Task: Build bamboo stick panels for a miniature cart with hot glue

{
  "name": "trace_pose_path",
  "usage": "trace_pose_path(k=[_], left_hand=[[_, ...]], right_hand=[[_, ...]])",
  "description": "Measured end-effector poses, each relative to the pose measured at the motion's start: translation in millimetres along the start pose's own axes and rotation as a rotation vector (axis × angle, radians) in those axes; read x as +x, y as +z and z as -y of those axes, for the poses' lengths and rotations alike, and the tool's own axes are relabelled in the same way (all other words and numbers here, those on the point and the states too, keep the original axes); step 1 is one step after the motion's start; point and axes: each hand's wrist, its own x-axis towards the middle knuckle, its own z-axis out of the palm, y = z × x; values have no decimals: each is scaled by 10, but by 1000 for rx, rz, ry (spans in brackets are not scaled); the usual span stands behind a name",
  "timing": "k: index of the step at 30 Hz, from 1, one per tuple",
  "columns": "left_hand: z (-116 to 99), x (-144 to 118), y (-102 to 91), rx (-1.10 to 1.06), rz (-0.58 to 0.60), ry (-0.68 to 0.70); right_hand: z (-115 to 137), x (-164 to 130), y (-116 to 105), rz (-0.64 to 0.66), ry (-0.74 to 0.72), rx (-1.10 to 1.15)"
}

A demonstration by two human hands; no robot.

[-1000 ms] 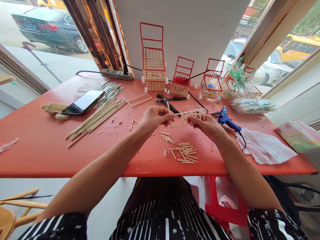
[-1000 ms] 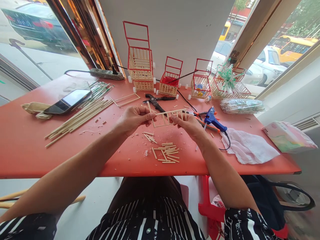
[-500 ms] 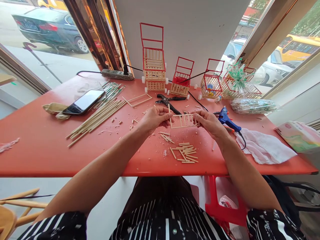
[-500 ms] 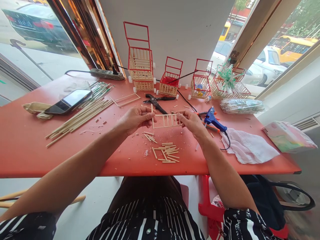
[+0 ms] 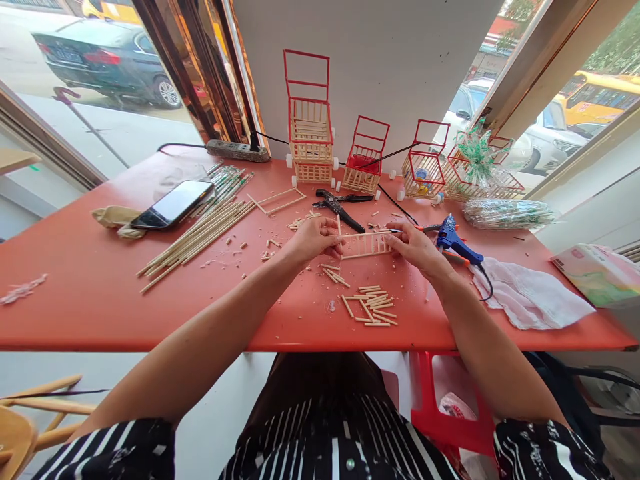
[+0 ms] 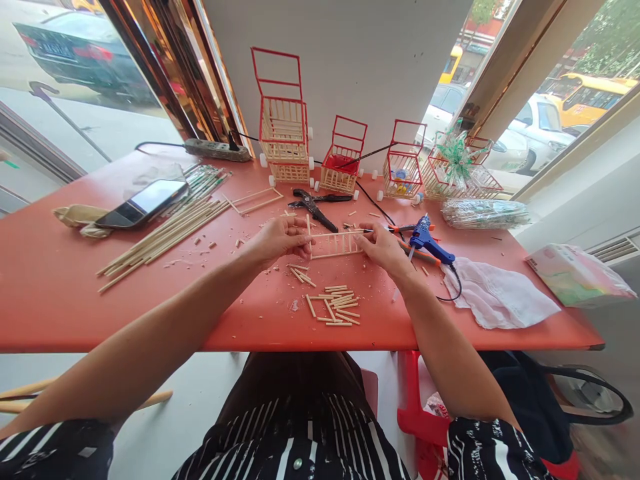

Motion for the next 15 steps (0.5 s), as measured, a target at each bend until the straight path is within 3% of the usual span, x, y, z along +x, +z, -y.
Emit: trace_pose_path(k=[9,13,15], left_hand=[[51,75,-101,162,8,-16],[32,55,-200,462,-96,195],[-27,4,-253,678,-55,318]], right_hand=[[-31,25,36,-57,-133,-305],[59,-28,48,-52,-113,-370],[83,-42,52,-52,-108,-384]])
